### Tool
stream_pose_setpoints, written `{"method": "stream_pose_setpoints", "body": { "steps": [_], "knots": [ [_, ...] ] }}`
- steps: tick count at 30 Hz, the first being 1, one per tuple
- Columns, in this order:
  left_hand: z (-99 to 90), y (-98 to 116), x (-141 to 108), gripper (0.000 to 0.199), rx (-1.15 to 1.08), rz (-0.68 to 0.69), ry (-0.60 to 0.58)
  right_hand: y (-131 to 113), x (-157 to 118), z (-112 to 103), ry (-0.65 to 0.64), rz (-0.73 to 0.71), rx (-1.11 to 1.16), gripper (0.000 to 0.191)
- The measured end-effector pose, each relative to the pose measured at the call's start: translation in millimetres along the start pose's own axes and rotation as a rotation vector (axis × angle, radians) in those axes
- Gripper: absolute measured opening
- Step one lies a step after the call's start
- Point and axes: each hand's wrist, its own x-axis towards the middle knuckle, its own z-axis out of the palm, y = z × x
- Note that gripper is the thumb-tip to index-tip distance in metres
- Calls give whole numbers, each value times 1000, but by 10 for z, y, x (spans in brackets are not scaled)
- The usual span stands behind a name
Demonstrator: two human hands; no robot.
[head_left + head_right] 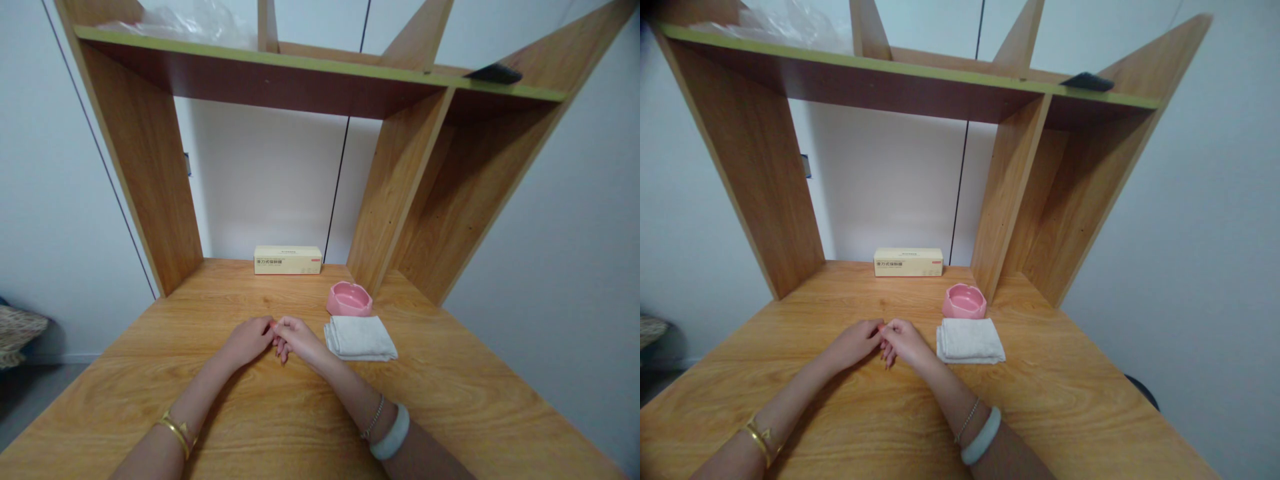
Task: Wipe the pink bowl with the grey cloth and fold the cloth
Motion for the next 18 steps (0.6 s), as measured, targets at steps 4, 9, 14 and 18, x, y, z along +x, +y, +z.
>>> {"method": "stream_pose_setpoints", "body": {
  "steps": [4, 9, 14, 18],
  "knots": [
    [4, -8, 8, 26, -24, 12, 2, 54, 22, 15, 10, -22, -42, 37],
    [-4, -7, 8, 28, -17, 44, 53, -20, -65, 30, 160, -174, -317, 29],
    [-16, 87, -27, 29, 57, 76, 73, -485, -268, -179, 590, -306, -1183, 13],
    [18, 222, -76, 30, 88, 157, 63, -823, -401, -465, 722, -32, -1519, 25]
  ]
}}
